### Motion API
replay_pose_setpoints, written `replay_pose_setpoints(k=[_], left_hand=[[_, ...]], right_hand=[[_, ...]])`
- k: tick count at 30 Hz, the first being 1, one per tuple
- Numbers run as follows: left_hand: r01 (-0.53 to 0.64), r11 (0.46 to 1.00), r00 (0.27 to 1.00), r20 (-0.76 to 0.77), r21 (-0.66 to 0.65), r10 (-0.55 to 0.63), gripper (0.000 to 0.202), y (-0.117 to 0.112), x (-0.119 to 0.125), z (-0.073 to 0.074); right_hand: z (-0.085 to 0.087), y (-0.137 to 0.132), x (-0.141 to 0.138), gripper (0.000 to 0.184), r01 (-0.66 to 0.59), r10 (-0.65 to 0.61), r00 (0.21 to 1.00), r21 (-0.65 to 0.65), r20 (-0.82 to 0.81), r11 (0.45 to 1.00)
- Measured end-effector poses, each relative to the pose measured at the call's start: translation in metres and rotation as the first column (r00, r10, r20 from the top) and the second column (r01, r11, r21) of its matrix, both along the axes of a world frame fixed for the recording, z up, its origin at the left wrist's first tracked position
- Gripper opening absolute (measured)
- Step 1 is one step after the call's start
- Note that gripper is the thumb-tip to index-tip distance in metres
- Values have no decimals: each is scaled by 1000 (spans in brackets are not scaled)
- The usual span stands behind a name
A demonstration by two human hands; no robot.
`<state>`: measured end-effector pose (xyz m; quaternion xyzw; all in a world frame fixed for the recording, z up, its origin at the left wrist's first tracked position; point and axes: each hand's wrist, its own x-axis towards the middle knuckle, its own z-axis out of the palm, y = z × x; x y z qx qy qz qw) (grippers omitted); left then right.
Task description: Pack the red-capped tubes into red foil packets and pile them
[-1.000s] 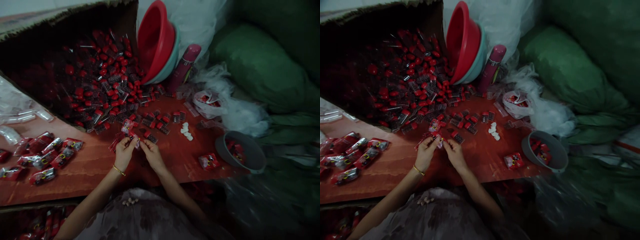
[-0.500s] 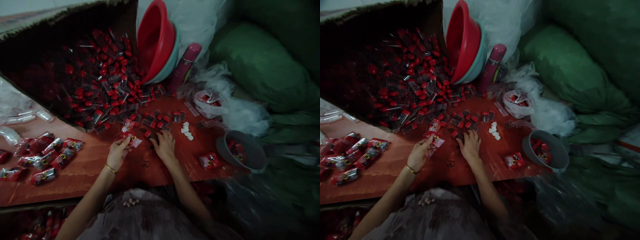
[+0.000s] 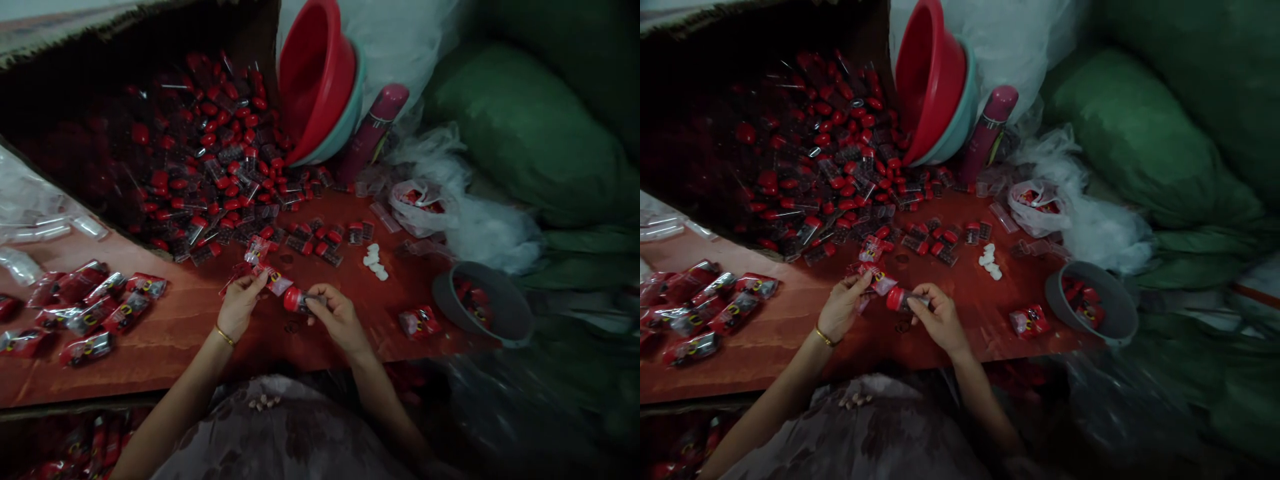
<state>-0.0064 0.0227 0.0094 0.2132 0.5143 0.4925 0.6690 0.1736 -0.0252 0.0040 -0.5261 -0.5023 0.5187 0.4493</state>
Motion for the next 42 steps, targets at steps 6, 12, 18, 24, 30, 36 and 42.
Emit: replay_pose_setpoints(k=[6, 12, 18, 24, 30, 36, 42], left_hand=[[67, 990, 990, -133, 127, -49, 38, -4, -5, -7], [98, 980, 995, -54, 171, -90, 36, -9, 1, -7], [50, 987, 998, -32, 152, -46, 32, -14, 11, -15], [-52, 993, 997, 63, 107, 45, 35, -19, 22, -18], [59, 983, 997, 38, 176, -66, 30, -22, 26, -19], [122, 979, 987, 80, 164, -136, 32, -20, 21, -15], [59, 980, 993, 86, 190, -77, 34, -14, 10, -7]], right_hand=[[-6, 4, -12, 23, -3, 3, 1000, -7, 20, 1000], [-8, 4, -21, 21, 46, -45, 999, -5, 25, 999], [-5, 5, -29, 20, 117, -118, 992, 26, 36, 993], [-15, 5, -46, 18, 267, -266, 964, 72, -19, 961], [-14, 5, -53, 20, 250, -249, 968, 45, -34, 967], [-12, 6, -58, 18, 167, -163, 983, 39, -87, 985], [-18, 4, -50, 17, 9, -4, 998, 82, -63, 997]])
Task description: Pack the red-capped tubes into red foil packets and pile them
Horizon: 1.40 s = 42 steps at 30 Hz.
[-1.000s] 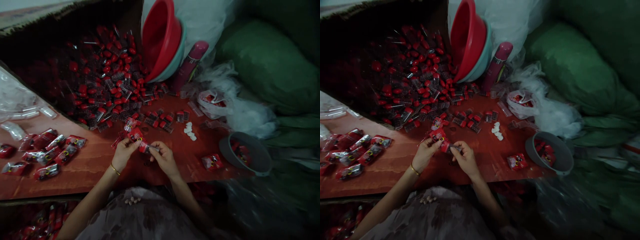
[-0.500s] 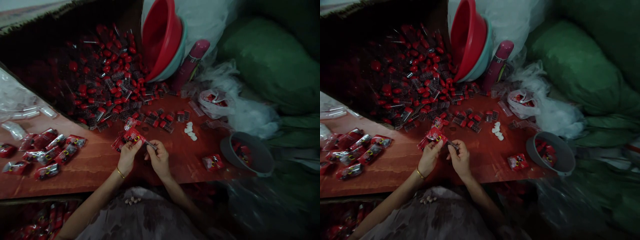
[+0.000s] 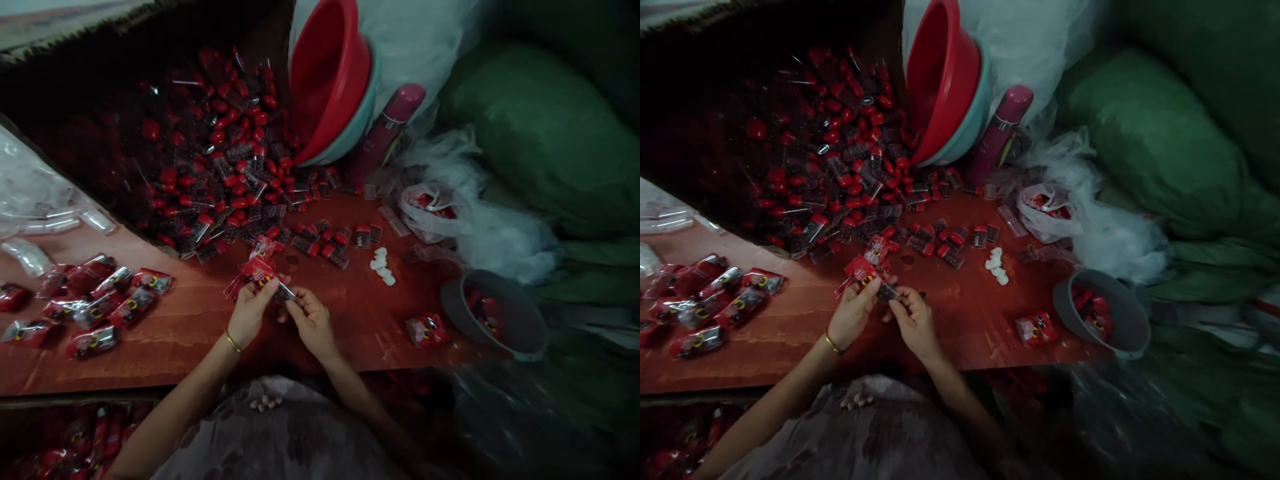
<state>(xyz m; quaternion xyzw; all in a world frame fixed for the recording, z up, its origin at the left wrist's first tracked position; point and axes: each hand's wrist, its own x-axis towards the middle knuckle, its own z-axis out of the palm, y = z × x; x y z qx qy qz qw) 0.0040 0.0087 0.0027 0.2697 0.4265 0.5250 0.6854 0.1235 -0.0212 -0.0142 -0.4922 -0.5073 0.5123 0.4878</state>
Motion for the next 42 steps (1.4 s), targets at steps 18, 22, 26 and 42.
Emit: replay_pose_setpoints(k=[18, 22, 26, 42], left_hand=[[-623, 766, 762, 95, -158, 640, 46, 5, -127, 10], [-347, 934, 868, -346, 88, 355, 39, 9, -92, 1], [25, 968, 381, -898, 248, 220, 44, 38, -52, -9], [-78, 978, 820, -546, 192, 172, 31, 46, -15, 2]], right_hand=[[-27, 69, 82, 32, 134, -317, 305, 289, 898, 948], [-34, 47, 65, 31, 15, -279, 330, 290, 902, 957], [-39, 30, 51, 35, -22, -320, 370, 352, 872, 936], [0, 32, 1, 30, 128, -180, 961, 241, 208, 962]])
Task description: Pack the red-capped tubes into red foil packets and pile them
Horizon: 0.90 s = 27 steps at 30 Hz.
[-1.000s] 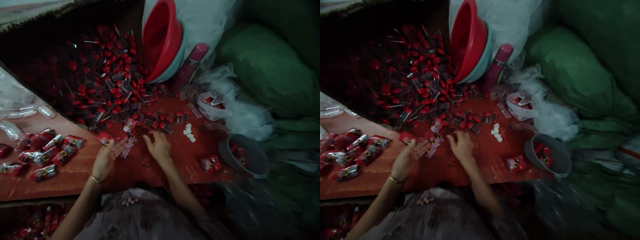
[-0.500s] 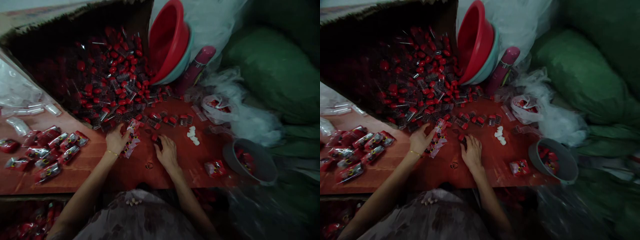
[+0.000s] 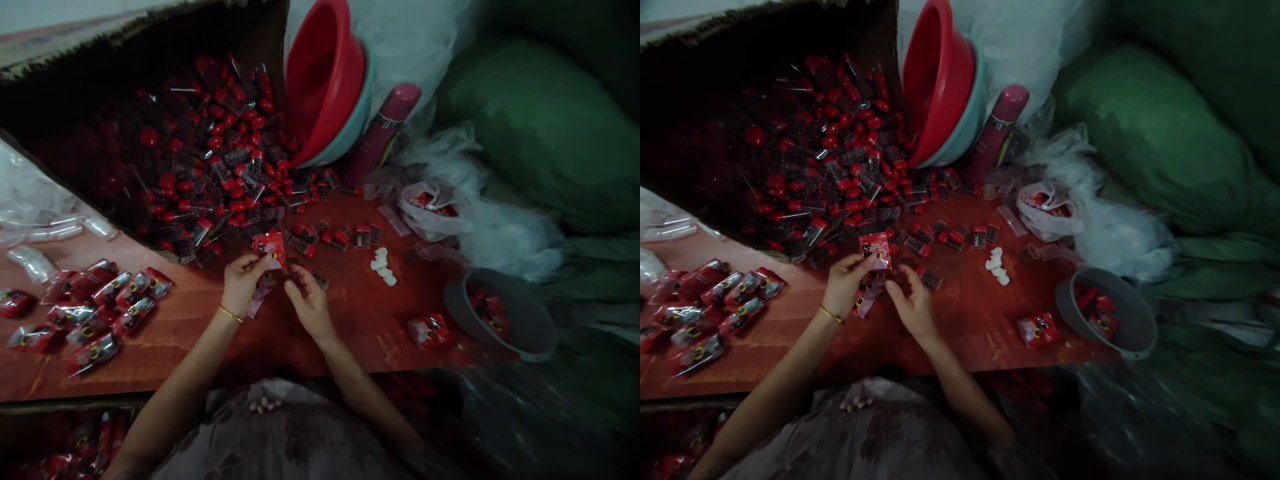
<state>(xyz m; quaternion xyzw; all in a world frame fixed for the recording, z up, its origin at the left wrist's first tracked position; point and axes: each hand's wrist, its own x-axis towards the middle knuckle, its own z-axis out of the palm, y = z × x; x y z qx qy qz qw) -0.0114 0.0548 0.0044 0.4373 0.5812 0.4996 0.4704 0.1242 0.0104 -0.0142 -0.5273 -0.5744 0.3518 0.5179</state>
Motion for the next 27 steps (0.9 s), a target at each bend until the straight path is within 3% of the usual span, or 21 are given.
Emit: replay_pose_setpoints(k=[2, 4, 10, 16, 20, 23, 25, 27], left_hand=[[14, 999, 983, 185, -31, -8, 31, -14, 13, 2], [7, 999, 968, 250, -43, 4, 31, -25, 23, 2], [115, 989, 931, 358, -92, -75, 27, -43, 23, -3], [182, 904, 872, 488, -386, 32, 36, -51, 9, -4], [119, 926, 853, 515, -358, 89, 37, -49, 6, -2], [30, 945, 864, 484, -325, 139, 37, -44, 5, -1], [2, 937, 863, 473, -350, 174, 38, -41, 3, 0], [1, 925, 849, 489, -380, 200, 40, -38, 3, 1]], right_hand=[[1, 2, -11, 29, -11, -3, 978, -66, -210, 998], [0, 3, -15, 24, 49, -71, 967, -94, -243, 994], [-10, -9, -1, 33, 91, -92, 988, 12, 121, 996], [-19, -18, -5, 33, 52, -69, 965, 73, 253, 996], [-13, -17, -9, 24, -67, 46, 970, 81, 241, 994], [-9, -14, 7, 20, -45, 17, 961, 98, 275, 994], [-9, -8, 27, 26, 40, -90, 905, 129, 416, 991], [-14, -1, 49, 37, 166, -212, 766, 132, 607, 977]])
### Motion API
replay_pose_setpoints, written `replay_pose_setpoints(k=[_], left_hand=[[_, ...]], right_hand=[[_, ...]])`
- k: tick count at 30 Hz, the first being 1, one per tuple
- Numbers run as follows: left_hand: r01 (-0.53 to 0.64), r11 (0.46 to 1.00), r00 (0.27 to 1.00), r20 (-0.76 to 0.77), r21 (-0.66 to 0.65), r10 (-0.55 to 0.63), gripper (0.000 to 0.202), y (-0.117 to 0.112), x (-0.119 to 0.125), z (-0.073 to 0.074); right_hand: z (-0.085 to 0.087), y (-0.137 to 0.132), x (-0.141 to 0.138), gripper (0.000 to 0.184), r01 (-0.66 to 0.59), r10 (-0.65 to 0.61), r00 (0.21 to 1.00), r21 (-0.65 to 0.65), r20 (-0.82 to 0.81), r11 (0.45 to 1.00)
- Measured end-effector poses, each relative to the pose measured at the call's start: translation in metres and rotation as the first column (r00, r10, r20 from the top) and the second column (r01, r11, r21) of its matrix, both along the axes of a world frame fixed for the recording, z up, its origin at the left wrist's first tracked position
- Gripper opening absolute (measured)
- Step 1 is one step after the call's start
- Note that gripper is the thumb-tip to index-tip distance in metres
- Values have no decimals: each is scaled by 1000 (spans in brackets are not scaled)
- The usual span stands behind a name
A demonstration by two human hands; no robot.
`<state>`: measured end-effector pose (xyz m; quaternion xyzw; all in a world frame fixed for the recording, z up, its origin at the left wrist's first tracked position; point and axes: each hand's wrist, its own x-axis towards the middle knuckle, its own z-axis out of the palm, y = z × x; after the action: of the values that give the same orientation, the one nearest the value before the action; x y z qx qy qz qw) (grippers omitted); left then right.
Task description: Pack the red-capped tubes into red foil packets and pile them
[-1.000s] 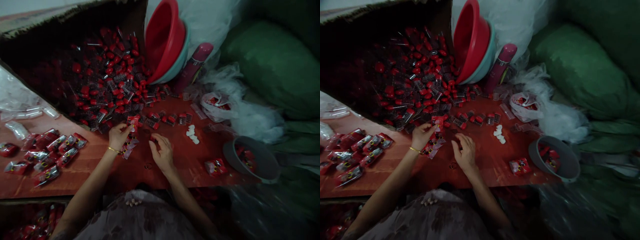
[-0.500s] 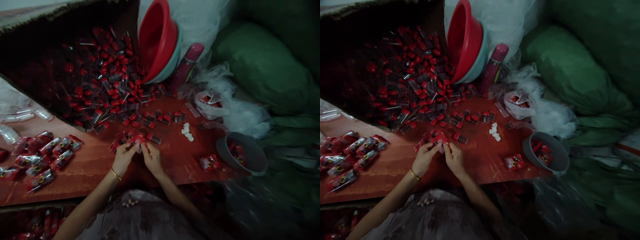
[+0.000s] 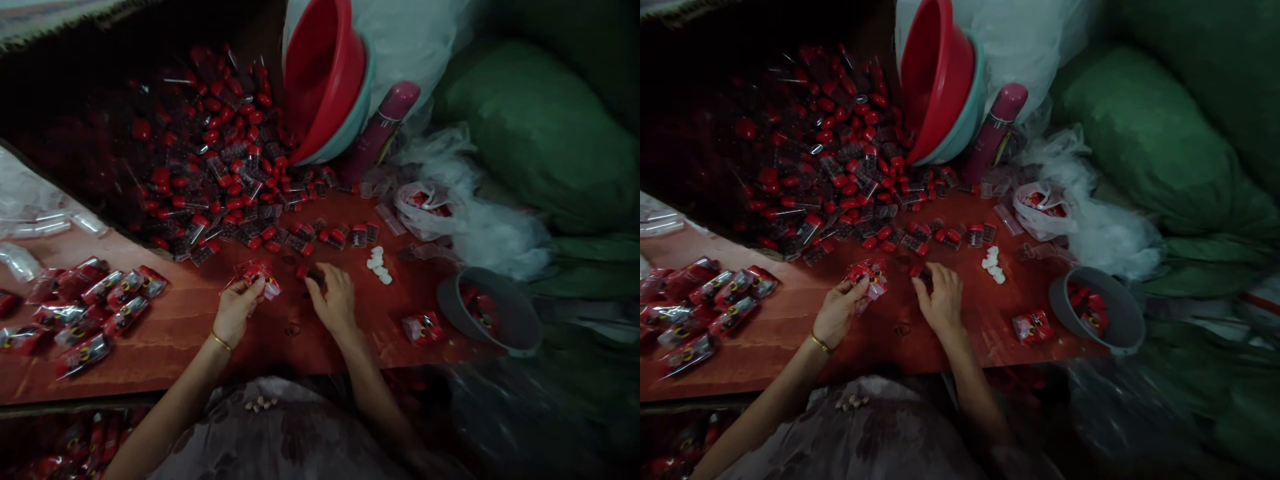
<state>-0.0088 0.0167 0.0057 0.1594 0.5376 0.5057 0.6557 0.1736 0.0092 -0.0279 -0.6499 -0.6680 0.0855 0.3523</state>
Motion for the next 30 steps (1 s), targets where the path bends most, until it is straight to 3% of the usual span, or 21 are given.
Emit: replay_pose_setpoints(k=[2, 5, 8, 11, 14, 16, 21, 24, 30], left_hand=[[3, 1000, 999, 36, -20, -3, 42, 1, 1, 1], [18, 999, 998, 57, -33, -16, 43, 1, 3, 0], [17, 999, 999, 51, -32, -15, 43, -1, 2, -2], [5, 1000, 1000, 31, -28, -4, 42, -1, -1, -2], [15, 1000, 1000, 15, -12, -15, 43, -1, -3, -1], [38, 999, 999, 11, 12, -39, 42, -2, -2, 1], [109, 992, 994, -5, 70, -109, 40, -6, 3, 4], [122, 989, 992, 2, 88, -123, 38, -8, 2, 3], [125, 986, 989, 63, 112, -132, 35, -11, 2, 0]], right_hand=[[-7, 6, 16, 41, 104, -92, 984, -72, 155, 992], [-18, 8, 24, 30, 83, -60, 979, -114, 194, 990], [-19, 0, 18, 22, 16, -12, 999, -86, 48, 996], [-7, -16, 11, 20, -72, 23, 962, -175, -270, 982], [11, -33, 6, 20, -273, 70, 786, -244, -614, 931], [21, -41, 2, 19, -350, 78, 683, -231, -726, 908], [28, -42, -7, 18, -303, 45, 666, -214, -745, 929], [26, -39, -12, 19, -288, 31, 671, -221, -741, 932], [18, -37, -26, 21, -234, -37, 602, -220, -798, 947]])
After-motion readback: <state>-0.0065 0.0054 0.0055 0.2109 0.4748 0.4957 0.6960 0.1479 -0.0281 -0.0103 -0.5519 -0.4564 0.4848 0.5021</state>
